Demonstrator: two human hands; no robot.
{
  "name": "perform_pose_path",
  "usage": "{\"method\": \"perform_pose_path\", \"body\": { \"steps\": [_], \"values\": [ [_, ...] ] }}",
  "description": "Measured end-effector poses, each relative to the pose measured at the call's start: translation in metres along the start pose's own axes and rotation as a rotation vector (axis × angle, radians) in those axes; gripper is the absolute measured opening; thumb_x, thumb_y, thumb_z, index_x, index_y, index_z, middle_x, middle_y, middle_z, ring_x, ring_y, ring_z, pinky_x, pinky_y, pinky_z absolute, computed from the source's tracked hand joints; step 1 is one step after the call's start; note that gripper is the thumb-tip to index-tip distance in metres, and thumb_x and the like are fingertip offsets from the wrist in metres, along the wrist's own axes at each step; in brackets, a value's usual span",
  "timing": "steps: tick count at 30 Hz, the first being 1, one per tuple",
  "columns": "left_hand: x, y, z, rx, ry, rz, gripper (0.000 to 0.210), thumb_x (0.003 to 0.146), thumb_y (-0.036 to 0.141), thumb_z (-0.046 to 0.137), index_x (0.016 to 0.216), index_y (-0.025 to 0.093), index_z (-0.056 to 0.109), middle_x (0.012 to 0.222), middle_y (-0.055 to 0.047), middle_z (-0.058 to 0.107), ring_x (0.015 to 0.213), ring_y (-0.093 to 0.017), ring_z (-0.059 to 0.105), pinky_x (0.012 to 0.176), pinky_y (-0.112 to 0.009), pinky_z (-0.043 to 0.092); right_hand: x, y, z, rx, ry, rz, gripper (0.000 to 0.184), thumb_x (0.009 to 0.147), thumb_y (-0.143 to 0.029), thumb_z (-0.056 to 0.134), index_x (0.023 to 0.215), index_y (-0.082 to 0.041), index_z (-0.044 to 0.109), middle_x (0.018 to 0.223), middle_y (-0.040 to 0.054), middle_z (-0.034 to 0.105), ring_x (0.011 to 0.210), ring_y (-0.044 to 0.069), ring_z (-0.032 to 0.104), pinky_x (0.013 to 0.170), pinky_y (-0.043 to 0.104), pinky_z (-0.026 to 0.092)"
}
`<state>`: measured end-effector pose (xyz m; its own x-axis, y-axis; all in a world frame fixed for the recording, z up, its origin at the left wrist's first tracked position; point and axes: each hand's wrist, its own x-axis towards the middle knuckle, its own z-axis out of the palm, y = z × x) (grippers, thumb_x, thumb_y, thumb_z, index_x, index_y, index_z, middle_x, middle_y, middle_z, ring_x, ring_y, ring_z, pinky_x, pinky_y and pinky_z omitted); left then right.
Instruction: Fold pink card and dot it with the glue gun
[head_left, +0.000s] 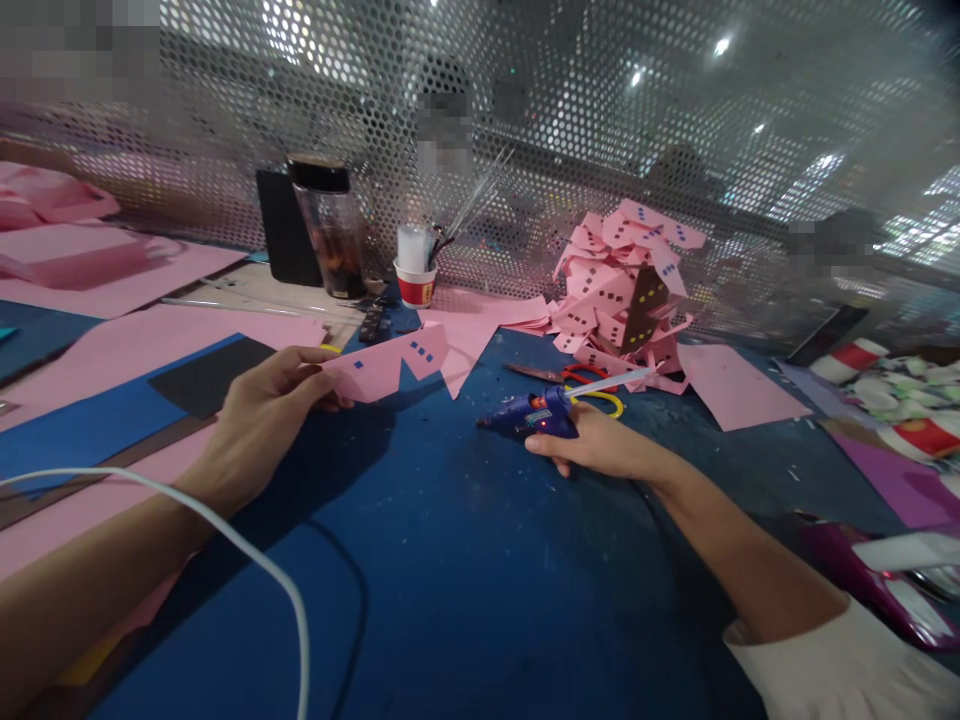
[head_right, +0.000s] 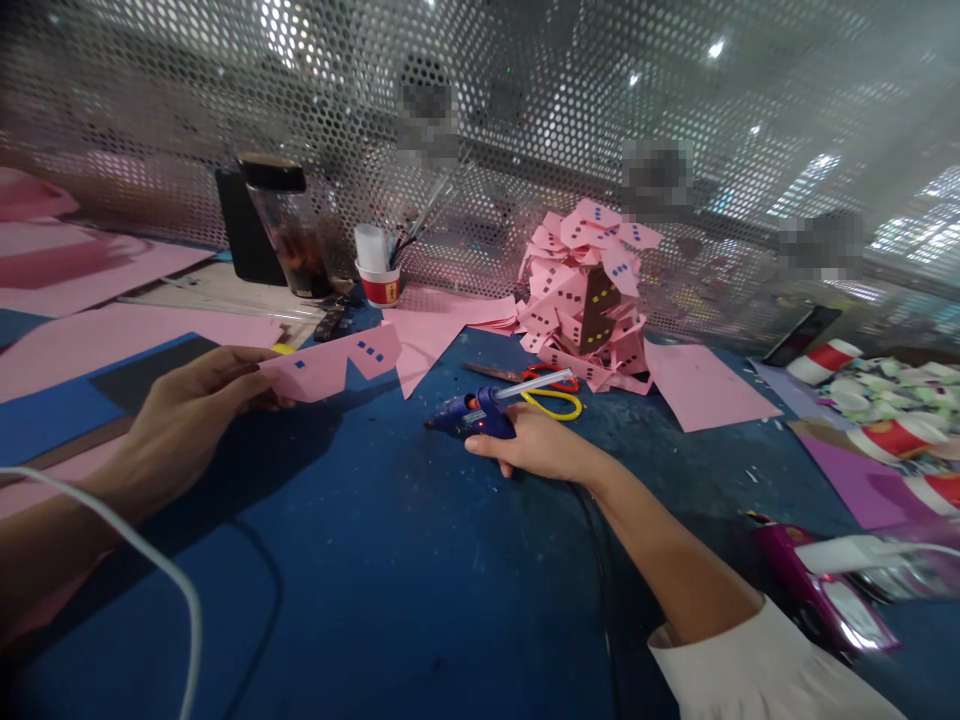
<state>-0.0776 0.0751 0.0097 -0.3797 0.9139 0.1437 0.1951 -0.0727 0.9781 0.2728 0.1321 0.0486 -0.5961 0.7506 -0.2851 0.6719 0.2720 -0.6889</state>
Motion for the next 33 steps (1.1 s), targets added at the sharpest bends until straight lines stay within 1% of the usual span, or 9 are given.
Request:
{"method": "perform_pose_path", "body": {
  "steps": [6,9,14,22,25,27,31,32,33],
  "values": [
    [-0.001,0.003,0.001,0.012,0.002,-0.008,0.028,0.078,0.035,0.072,0.101,0.018,0.071,0.081,0.001,0.071,0.07,-0.012,0.063,0.07,-0.023,0.05,-0.001,-0.004,0.002,-0.033,0.016,0.023,0.038,0.09,-0.052,0.062,0.07,-0.02,0.06,0.06,0.0012,0.065,0.062,0.017,0.064,0.068,0.031,0.046],
    [-0.001,0.003,0.001,0.013,0.006,0.0,0.029,0.078,0.036,0.072,0.101,0.018,0.071,0.079,0.001,0.07,0.069,-0.012,0.063,0.069,-0.023,0.05,0.0,-0.003,0.002,-0.032,0.009,0.026,0.04,0.09,-0.054,0.062,0.069,-0.019,0.06,0.061,0.0014,0.066,0.063,0.017,0.064,0.069,0.031,0.047],
    [-0.001,0.002,0.0,0.003,0.005,0.001,0.03,0.078,0.038,0.072,0.101,0.018,0.071,0.08,0.001,0.071,0.069,-0.012,0.064,0.07,-0.022,0.051,0.001,0.0,0.0,-0.016,0.023,0.016,0.047,0.091,-0.056,0.06,0.061,-0.019,0.058,0.059,0.0022,0.065,0.063,0.016,0.063,0.071,0.03,0.047],
    [0.0,0.0,0.001,0.004,0.01,0.008,0.029,0.078,0.037,0.073,0.1,0.018,0.071,0.08,0.001,0.07,0.069,-0.012,0.063,0.069,-0.022,0.051,0.001,0.0,0.002,-0.003,0.05,0.012,0.047,0.091,-0.053,0.062,0.058,-0.02,0.058,0.057,0.0022,0.064,0.061,0.016,0.063,0.068,0.031,0.047],
    [0.0,0.0,0.0,-0.01,0.012,0.006,0.028,0.078,0.037,0.073,0.098,0.018,0.071,0.08,0.001,0.071,0.068,-0.012,0.063,0.069,-0.022,0.051,0.003,-0.001,0.007,0.048,0.115,-0.026,0.043,0.089,-0.054,0.064,0.062,-0.02,0.06,0.057,0.0013,0.064,0.06,0.016,0.063,0.066,0.031,0.047],
    [0.0,-0.001,0.0,-0.029,0.017,0.002,0.028,0.077,0.036,0.074,0.098,0.018,0.071,0.079,0.001,0.07,0.068,-0.012,0.063,0.068,-0.022,0.051,0.006,-0.003,0.01,0.093,0.186,-0.071,0.04,0.089,-0.053,0.064,0.067,-0.02,0.064,0.063,0.0022,0.068,0.065,0.018,0.065,0.069,0.032,0.049],
    [0.002,-0.003,-0.001,-0.099,0.035,0.0,0.029,0.075,0.035,0.075,0.098,0.018,0.071,0.08,0.002,0.07,0.068,-0.011,0.062,0.066,-0.021,0.051,0.021,-0.012,0.015,0.233,0.339,-0.175,0.031,0.089,-0.05,0.066,0.08,-0.02,0.072,0.086,0.0049,0.075,0.087,0.022,0.069,0.085,0.037,0.05],
    [0.003,-0.003,-0.001,-0.114,0.042,-0.005,0.029,0.075,0.034,0.075,0.098,0.018,0.071,0.08,0.002,0.071,0.068,-0.011,0.062,0.066,-0.02,0.05,0.027,-0.015,0.018,0.297,0.364,-0.195,0.031,0.088,-0.05,0.066,0.081,-0.021,0.073,0.089,0.005,0.075,0.091,0.022,0.069,0.089,0.038,0.05],
    [0.003,-0.004,-0.001,-0.127,0.051,-0.011,0.029,0.075,0.034,0.075,0.098,0.018,0.072,0.08,0.002,0.071,0.067,-0.011,0.062,0.065,-0.02,0.05,0.034,-0.018,0.02,0.38,0.362,-0.204,0.031,0.088,-0.05,0.067,0.081,-0.021,0.073,0.09,0.0052,0.075,0.093,0.022,0.069,0.093,0.038,0.05]
  ]
}}
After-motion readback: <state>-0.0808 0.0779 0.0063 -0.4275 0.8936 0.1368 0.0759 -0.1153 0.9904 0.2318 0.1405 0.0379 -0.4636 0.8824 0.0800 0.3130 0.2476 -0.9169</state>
